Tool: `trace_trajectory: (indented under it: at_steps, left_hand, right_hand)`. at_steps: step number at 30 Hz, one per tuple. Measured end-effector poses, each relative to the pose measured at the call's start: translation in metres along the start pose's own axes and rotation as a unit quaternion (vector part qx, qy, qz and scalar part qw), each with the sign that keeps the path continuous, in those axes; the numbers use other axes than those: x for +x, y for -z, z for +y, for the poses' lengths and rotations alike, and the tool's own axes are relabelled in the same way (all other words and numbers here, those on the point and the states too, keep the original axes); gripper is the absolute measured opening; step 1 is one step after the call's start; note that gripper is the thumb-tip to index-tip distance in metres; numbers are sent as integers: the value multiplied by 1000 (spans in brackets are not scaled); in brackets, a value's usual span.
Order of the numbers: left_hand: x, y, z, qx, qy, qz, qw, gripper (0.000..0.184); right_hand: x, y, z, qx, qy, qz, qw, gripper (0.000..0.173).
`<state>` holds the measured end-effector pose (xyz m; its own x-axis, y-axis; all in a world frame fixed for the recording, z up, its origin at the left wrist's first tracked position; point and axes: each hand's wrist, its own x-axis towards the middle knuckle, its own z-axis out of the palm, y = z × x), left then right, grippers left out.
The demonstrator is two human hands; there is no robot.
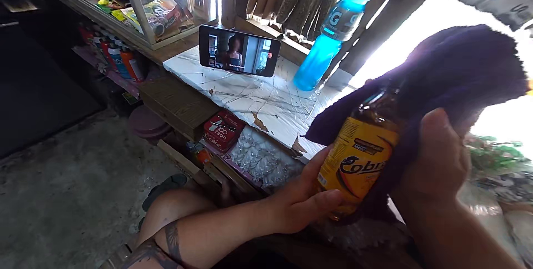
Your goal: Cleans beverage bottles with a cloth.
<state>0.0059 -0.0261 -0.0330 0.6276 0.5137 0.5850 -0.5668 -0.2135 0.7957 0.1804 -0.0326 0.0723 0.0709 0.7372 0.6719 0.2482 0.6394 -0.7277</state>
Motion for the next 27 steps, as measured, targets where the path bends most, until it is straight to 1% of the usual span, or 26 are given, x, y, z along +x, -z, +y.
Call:
trace_trajectory:
  at_steps: [2, 3, 4, 6, 7, 9, 11, 12, 14, 15, 17, 19, 21, 22, 24, 25, 27]
  left_hand:
    - [0, 3, 2, 14, 0, 34, 999, 77]
    - [0, 5, 4, 17, 7, 55, 998, 78]
    - [1, 7, 7, 22, 15, 73, 997, 80]
    - [4, 12, 10, 19, 15, 121, 992, 84]
    - [5, 15, 10, 14, 4, 139, 990, 84]
    - [4, 18, 9, 15, -24, 162, 986, 81]
    - [3, 16, 9, 28, -39, 178, 983, 83]
    - [3, 13, 8, 40, -42, 182, 982, 85]
    - [2, 9, 4, 80, -44, 166, 982, 84]
    - [1, 7, 2, 99, -47, 150, 983, 81]
    - [0, 3, 1, 134, -44, 114, 983, 77]
    - [-2, 1, 0, 161, -21, 77, 984, 79]
    - [-2, -2, 3, 188, 4, 45, 981, 80]
    - [-2, -3, 5, 201, 12, 36, 979, 80]
    - [-1, -4, 7, 226, 21, 25, 974, 79]
    - [-1, -6, 7, 238, 21, 26, 971, 79]
    - [0, -8, 7, 244, 17, 23, 969, 80]
  right_hand:
    - [-6, -7, 2, -31, 25, -79, 996, 40]
    - [-9, -9, 4, -50, 40, -122, 990, 42]
    - [-11, -11, 8, -65, 55, -154, 984, 46]
    - [-13, -15, 13, -121, 101, -221, 963, 63]
    - [-11, -19, 15, -148, 132, -248, 948, 65]
    - [-11, -25, 16, -185, 179, -289, 922, 61]
    - [-10, -25, 18, -175, 197, -315, 912, 53]
    - [-9, -24, 19, -161, 201, -315, 914, 47]
    - [-6, -21, 19, -146, 208, -284, 924, 35]
    - [-5, -18, 18, -148, 206, -264, 931, 36]
    - [-3, -11, 13, -154, 183, -217, 946, 47]
    - [-2, 0, 8, -138, 140, -150, 969, 41]
    - [5, 10, 1, -107, 84, -104, 985, 38]
    - [10, 14, -2, -81, 61, -96, 990, 39]
    - [22, 20, -5, -11, 17, -104, 994, 50]
    - [27, 22, -5, 11, 0, -103, 995, 53]
    - [30, 25, -7, 24, -26, -77, 996, 50]
